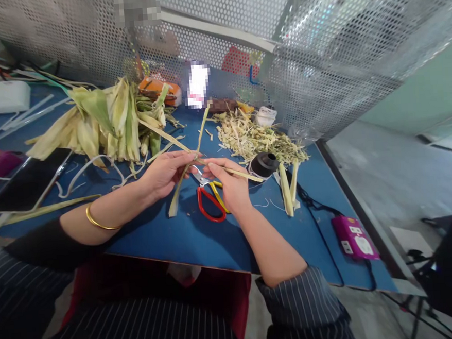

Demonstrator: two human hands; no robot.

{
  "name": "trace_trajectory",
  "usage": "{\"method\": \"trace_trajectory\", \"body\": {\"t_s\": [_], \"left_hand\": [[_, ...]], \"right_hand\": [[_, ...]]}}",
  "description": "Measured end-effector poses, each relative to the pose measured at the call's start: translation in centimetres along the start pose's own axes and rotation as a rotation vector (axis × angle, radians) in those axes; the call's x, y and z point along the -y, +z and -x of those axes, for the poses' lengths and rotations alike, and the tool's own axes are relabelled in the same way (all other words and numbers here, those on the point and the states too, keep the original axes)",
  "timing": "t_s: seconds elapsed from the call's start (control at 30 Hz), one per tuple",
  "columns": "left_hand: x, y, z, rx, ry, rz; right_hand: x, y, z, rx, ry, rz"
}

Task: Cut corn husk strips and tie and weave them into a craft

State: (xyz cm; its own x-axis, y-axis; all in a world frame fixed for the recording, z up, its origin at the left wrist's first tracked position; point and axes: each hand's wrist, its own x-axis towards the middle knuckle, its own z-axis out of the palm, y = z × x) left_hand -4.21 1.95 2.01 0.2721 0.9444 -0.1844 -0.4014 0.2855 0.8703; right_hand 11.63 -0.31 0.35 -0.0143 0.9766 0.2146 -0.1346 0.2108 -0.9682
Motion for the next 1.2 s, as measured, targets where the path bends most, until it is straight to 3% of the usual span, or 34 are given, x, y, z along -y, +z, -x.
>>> {"method": "trace_trajectory", "body": {"t_s": [0.07,0.13,0.2,0.27,0.33,0.4,0.5,0.57,0.63,0.7,0.87,1.2], "left_hand": [[0.0,0.1,0.0,-0.03,0.0,-0.017],[-0.1,0.1,0.0,-0.039,0.004,-0.047],[-0.2,0.1,0.0,-0.041,0.02,-0.081],[-0.4,0.1,0.1,-0.034,0.037,-0.11],[-0.4,0.2,0.2,-0.008,0.038,-0.138],[-0.4,0.3,0.4,0.026,0.011,-0.171],[-0.1,0.4,0.6,0.082,-0.048,-0.201],[0.1,0.4,0.6,0.13,-0.086,-0.211],[0.4,0.3,0.6,0.166,-0.129,-0.232],[0.6,0.3,0.5,0.177,-0.164,-0.253],[0.9,0.1,0.2,0.173,-0.197,-0.251],[0.5,0.3,0.6,0.192,-0.157,-0.263]], "right_hand": [[-0.1,-0.3,-0.6,-0.063,0.11,-0.094],[0.1,-1.3,-1.4,-0.273,0.113,-0.095],[0.7,-2.8,-2.2,-0.57,-0.027,0.05],[1.7,-4.1,-2.7,-0.754,-0.283,0.331],[2.7,-4.8,-2.5,-0.625,-0.453,0.687],[3.3,-4.5,-1.9,-0.402,-0.486,0.865],[3.2,-3.1,-1.1,-0.007,-0.26,0.758],[2.6,-2.3,-0.9,0.135,-0.026,0.556],[1.9,-1.8,-0.9,0.15,0.128,0.348],[1.2,-1.5,-0.8,0.105,0.167,0.212],[0.1,-0.8,-0.5,-0.081,0.048,0.119],[-0.2,-0.9,-0.7,-0.08,0.046,0.142]]}}
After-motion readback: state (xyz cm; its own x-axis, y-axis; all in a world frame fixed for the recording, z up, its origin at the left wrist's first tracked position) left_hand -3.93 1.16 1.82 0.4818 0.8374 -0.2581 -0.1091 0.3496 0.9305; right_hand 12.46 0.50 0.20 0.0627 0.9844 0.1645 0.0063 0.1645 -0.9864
